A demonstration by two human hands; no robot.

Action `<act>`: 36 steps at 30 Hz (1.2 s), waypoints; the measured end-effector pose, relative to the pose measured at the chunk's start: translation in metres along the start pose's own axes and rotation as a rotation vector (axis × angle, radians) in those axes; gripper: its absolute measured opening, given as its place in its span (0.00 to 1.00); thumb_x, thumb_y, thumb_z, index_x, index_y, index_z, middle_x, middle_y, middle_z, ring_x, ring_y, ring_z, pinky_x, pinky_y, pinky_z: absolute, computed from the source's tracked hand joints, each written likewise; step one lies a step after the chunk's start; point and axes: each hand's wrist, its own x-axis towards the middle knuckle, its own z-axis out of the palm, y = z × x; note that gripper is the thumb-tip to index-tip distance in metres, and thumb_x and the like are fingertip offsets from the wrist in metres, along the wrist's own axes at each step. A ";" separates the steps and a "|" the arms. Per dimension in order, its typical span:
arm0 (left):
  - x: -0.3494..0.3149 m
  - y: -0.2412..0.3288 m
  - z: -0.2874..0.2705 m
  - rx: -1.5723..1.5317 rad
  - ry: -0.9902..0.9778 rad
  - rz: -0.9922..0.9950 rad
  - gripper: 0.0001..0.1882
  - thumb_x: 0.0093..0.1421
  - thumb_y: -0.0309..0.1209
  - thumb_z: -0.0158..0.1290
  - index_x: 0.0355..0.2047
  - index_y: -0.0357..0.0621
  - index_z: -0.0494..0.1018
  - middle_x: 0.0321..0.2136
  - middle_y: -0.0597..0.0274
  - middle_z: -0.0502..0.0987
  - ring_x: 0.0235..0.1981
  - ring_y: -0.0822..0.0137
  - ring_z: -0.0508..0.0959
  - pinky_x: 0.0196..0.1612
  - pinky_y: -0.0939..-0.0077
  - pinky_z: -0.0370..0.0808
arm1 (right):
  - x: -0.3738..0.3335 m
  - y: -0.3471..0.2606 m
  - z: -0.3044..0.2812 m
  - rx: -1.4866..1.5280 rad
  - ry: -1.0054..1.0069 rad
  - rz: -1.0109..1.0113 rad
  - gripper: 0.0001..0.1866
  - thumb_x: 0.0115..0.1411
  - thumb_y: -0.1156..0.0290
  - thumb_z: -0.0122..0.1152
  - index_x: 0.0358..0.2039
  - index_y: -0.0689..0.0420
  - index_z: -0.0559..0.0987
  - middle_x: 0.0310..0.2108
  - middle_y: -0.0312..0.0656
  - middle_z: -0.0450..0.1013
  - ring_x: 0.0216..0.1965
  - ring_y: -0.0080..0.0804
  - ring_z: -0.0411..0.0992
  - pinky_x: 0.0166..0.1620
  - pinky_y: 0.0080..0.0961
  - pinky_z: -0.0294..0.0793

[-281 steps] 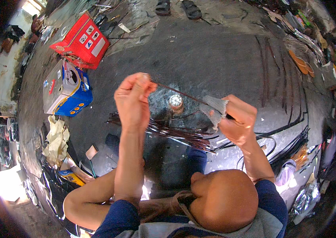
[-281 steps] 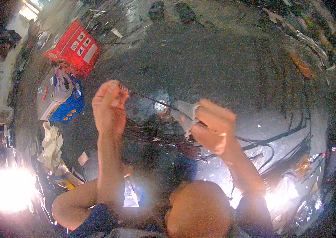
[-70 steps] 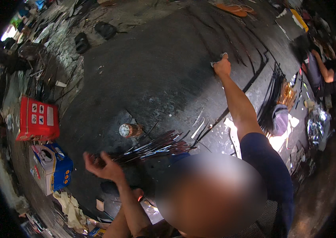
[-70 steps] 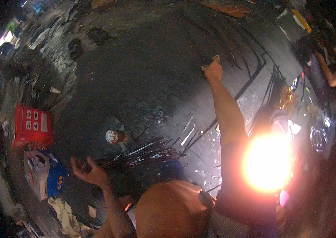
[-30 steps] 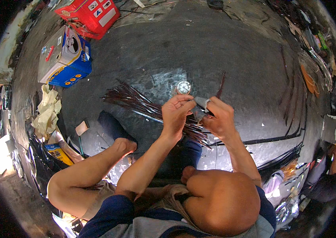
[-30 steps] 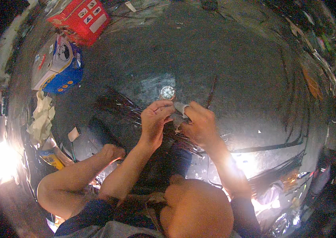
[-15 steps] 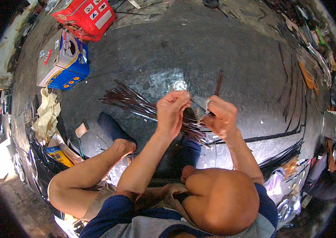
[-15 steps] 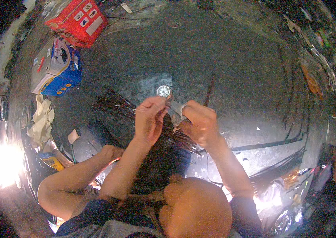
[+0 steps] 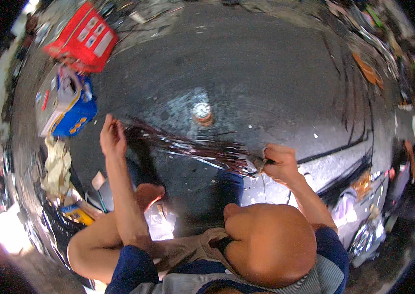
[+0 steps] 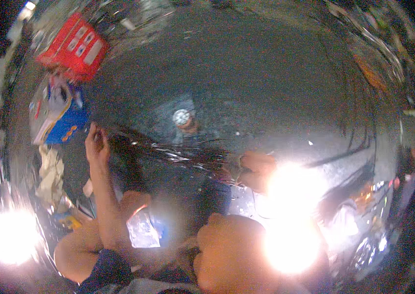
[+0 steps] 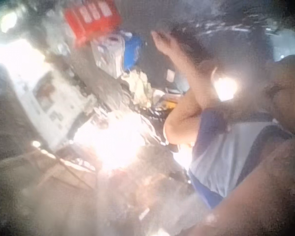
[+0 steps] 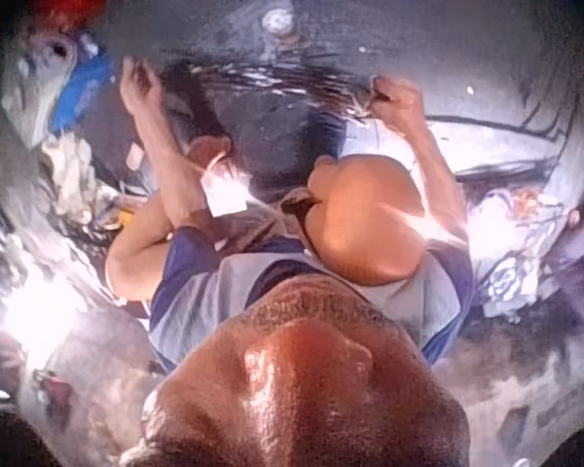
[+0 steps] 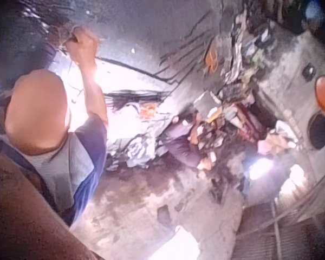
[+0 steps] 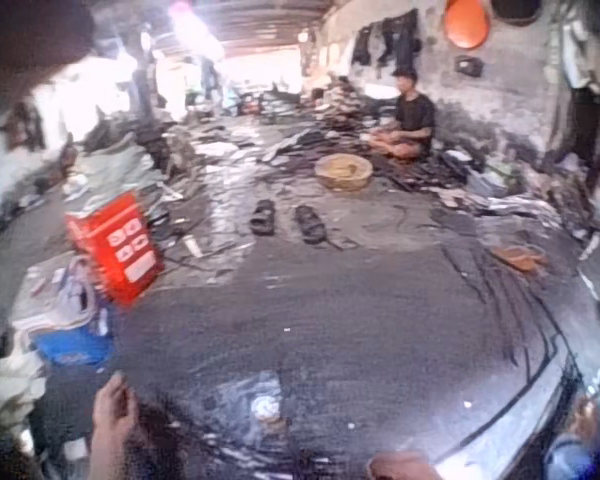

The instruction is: The person sits on the floor and strips the insulation from multiple thin wires using a handheld tool. They place the stripped wires into a pile and later handle a black plastic sheet.

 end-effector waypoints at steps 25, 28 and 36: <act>-0.082 -0.081 0.067 0.999 -0.036 0.772 0.21 0.59 0.26 0.57 0.54 0.42 0.71 0.50 0.53 0.74 0.46 0.64 0.75 0.48 0.68 0.73 | -0.023 0.328 -0.200 -0.673 0.308 1.250 0.32 0.56 0.46 0.59 0.48 0.62 0.77 0.52 0.61 0.70 0.56 0.60 0.67 0.54 0.47 0.71; -0.094 -0.094 0.065 0.931 -0.149 0.715 0.15 0.59 0.22 0.55 0.48 0.39 0.74 0.47 0.57 0.74 0.44 0.68 0.74 0.46 0.73 0.72 | 0.001 0.307 -0.187 -0.626 0.175 1.261 0.36 0.55 0.41 0.57 0.48 0.65 0.78 0.51 0.60 0.72 0.55 0.52 0.70 0.56 0.41 0.69; -0.120 -0.128 0.071 0.785 -0.428 0.629 0.09 0.59 0.16 0.52 0.39 0.38 0.75 0.43 0.64 0.74 0.41 0.74 0.73 0.42 0.81 0.70 | -0.017 0.323 -0.190 -0.691 0.259 1.270 0.37 0.53 0.41 0.60 0.47 0.65 0.78 0.50 0.57 0.73 0.54 0.53 0.71 0.55 0.41 0.71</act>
